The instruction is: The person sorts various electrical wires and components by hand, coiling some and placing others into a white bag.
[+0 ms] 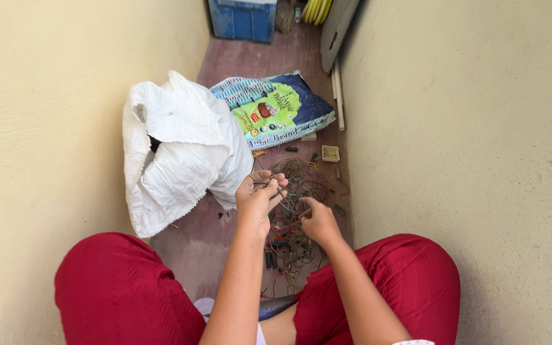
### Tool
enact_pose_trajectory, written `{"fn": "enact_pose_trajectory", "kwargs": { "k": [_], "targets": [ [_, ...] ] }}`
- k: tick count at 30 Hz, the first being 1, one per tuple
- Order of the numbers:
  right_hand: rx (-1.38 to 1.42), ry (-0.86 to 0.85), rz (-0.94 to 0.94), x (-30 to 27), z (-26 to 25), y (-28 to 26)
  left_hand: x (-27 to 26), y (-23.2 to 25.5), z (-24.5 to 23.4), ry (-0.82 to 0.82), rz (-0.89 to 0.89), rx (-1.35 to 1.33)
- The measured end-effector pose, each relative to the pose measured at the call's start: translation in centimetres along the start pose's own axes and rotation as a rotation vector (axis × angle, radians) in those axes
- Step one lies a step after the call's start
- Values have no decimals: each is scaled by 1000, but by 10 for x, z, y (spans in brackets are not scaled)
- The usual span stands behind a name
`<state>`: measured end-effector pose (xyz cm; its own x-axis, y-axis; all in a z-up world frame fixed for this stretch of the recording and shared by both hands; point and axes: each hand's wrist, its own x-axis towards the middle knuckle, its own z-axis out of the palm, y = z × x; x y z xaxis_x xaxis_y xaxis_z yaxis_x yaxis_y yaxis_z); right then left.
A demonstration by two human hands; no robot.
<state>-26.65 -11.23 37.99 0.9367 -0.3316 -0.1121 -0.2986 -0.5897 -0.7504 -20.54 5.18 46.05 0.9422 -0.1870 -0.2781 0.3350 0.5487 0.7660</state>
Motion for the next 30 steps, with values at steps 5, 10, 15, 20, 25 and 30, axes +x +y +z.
{"fn": "enact_pose_trajectory", "kwargs": {
  "k": [5,10,15,20,25,30],
  "targets": [
    [306,-21,-125,-26,47,19,-46,31,10,-98,111,-60],
    [438,-77,-110,-12,52,44,-92,73,-5,-161,188,-88],
    [279,-362,-243,-13,57,18,-108,121,-5,-241,320,-231],
    [93,-403,-193,-18,98,7,-123,119,20,-409,320,-316],
    [124,-166,-181,-12,96,15,-138,116,35,-498,295,-323],
    [534,158,-250,-3,49,-8,-145,138,20,-550,363,-449]
  ]
}}
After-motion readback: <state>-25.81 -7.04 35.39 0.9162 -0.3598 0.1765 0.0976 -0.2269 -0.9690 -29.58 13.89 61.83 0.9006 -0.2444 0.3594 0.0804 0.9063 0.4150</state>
